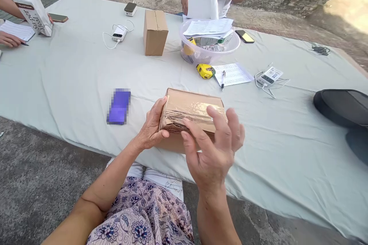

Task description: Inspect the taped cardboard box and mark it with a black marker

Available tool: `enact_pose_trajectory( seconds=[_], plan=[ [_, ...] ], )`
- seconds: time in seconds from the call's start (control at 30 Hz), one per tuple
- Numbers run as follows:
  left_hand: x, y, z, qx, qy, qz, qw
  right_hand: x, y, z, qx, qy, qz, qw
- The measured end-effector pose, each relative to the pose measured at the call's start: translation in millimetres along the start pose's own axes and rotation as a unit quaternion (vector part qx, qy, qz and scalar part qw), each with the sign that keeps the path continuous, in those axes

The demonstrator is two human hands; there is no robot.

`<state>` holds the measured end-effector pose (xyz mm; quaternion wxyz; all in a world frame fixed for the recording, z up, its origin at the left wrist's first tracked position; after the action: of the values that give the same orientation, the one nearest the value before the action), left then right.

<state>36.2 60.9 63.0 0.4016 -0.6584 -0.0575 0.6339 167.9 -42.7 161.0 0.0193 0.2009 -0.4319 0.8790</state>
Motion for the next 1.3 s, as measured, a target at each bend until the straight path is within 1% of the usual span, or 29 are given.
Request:
enact_pose_trajectory(
  seconds=[0.13,0.23,0.33,0.43,0.5,0.6,0.7,0.83,0.9,1.0,1.17,1.3],
  plan=[
    [-3.4,3.7,-2.7,-0.011,0.021,0.003,1.000,-0.3,1.3,-8.0,-0.007,-0.006,-0.007,1.000],
    [-16.3,4.4,-6.2,-0.042,0.018,-0.012,0.999,-5.6,2.4,-5.6,-0.010,-0.026,-0.021,0.999],
    [-36.0,-0.9,-5.6,-0.091,-0.026,-0.057,0.994,-7.9,1.8,-3.1,-0.004,-0.034,-0.017,0.999],
    [-47.4,-8.8,-4.4,-0.109,-0.077,-0.067,0.989,-9.7,1.3,-2.8,-0.009,-0.028,-0.016,0.999],
    [-49.9,-11.8,-3.1,-0.117,-0.086,-0.066,0.987,-11.0,1.9,-3.3,-0.017,-0.028,-0.018,0.999],
    [-52.6,-11.8,-2.9,-0.131,-0.091,-0.082,0.984,-12.3,3.4,-3.2,-0.030,-0.039,-0.017,0.999],
    [-52.6,-9.8,-5.6,-0.144,-0.092,-0.095,0.981,-14.9,4.0,-3.1,-0.028,-0.048,-0.018,0.998],
    [-45.2,-8.1,-3.0,-0.193,-0.032,-0.081,0.977,-23.8,3.2,-2.1,-0.014,-0.058,-0.030,0.998],
    [-42.3,-9.0,-2.2,-0.190,-0.009,-0.074,0.979,-28.2,2.9,-2.1,-0.006,-0.061,-0.036,0.997],
    [-41.1,-10.6,-3.6,-0.152,-0.027,-0.063,0.986,-29.4,3.0,-2.5,-0.005,-0.054,-0.032,0.998],
    [-42.3,-4.6,-2.0,-0.166,-0.035,-0.043,0.985,-24.3,5.5,-4.8,-0.007,-0.052,-0.038,0.998],
    [-49.8,-2.0,-4.9,-0.151,-0.085,-0.053,0.983,-20.7,8.1,-6.5,-0.015,-0.057,-0.035,0.998]
  ],
)
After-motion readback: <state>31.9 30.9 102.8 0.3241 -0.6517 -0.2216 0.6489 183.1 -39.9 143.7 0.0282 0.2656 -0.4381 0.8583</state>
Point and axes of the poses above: each hand's wrist, its own y-axis away from the middle knuckle, its own z-axis out of the back of the hand, x = y × z, the point moved 6 cm from there along -y, towards the middle knuckle, and after that the axes turned 10 degrees about -z, right-handed, at the moved point
